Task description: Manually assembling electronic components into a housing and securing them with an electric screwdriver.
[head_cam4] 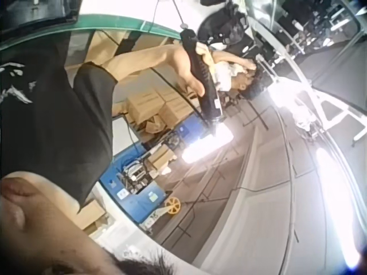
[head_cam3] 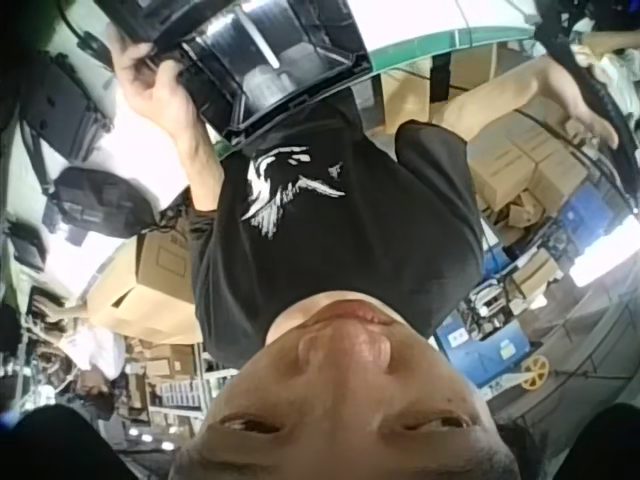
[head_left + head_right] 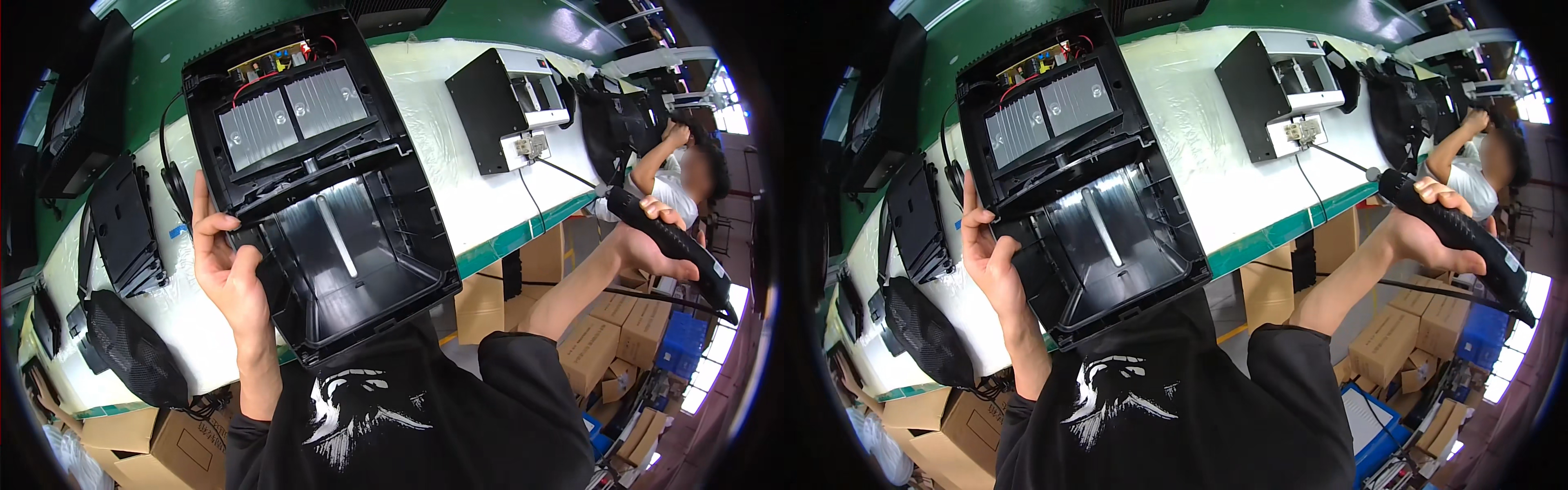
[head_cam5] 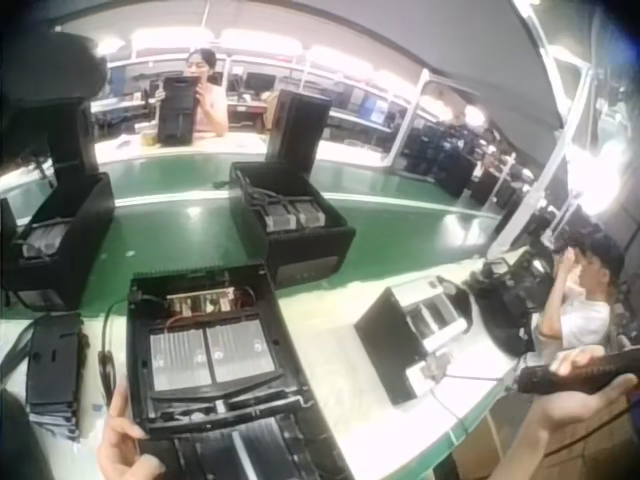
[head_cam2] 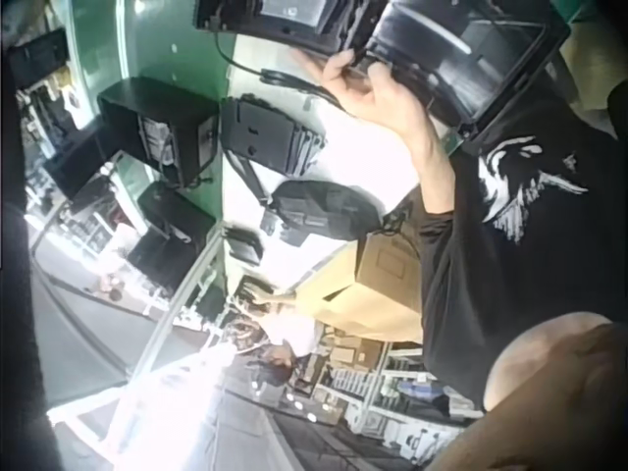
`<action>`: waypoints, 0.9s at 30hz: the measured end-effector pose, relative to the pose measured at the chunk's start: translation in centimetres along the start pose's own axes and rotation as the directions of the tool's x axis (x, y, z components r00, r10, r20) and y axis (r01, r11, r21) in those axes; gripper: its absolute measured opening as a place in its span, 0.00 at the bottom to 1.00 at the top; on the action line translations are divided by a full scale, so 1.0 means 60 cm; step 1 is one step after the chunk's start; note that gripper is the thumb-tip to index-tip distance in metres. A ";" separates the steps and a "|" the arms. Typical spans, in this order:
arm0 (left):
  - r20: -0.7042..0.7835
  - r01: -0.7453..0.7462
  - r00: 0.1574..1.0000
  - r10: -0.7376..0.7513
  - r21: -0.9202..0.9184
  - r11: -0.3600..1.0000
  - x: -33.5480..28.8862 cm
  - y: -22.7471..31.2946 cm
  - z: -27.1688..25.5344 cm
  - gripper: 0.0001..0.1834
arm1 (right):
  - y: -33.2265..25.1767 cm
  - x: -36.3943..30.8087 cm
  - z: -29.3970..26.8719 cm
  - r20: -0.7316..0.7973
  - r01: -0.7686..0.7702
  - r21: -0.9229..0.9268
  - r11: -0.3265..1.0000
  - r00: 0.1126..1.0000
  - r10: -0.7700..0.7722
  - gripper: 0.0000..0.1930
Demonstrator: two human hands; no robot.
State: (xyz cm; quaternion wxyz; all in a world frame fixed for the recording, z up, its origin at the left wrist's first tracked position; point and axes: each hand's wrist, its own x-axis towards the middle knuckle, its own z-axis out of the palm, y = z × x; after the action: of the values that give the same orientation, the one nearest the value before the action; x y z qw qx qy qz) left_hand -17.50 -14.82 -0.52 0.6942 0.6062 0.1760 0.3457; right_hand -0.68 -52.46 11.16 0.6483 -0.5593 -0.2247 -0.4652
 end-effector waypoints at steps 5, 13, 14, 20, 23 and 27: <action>0.004 -0.004 1.000 0.004 0.044 0.999 0.000 0.004 0.000 0.18 | 0.020 -0.012 0.006 0.078 -0.016 -0.051 0.999 0.997 0.020 0.38; 0.038 -0.020 0.999 0.017 0.088 0.996 0.002 -0.001 0.001 0.18 | 0.073 0.065 0.033 0.441 -0.367 0.165 0.915 0.858 0.265 0.37; 0.025 -0.019 1.000 0.017 0.086 0.996 0.001 -0.002 0.000 0.18 | 0.086 0.075 0.058 0.420 -0.396 0.097 0.913 0.848 0.324 0.34; 0.004 -0.036 0.999 0.036 0.029 0.999 0.001 -0.004 -0.001 0.19 | 0.129 0.090 0.163 0.356 -0.303 -0.220 0.927 0.860 0.365 0.24; 0.001 -0.045 0.999 0.045 -0.021 0.999 0.000 -0.006 -0.005 0.19 | 0.140 0.089 0.174 0.341 -0.294 -0.274 0.916 0.861 0.378 0.22; 0.016 -0.051 0.999 0.052 -0.075 0.996 0.001 -0.013 -0.008 0.19 | 0.126 0.066 0.140 0.314 -0.368 -0.307 0.877 0.831 0.459 0.23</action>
State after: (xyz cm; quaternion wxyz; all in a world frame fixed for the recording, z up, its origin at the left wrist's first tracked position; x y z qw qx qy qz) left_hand -17.60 -14.45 -1.36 0.7089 0.5872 0.1409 0.3644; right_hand 9.53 -46.45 12.74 0.6078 -0.7459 -0.1617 -0.2193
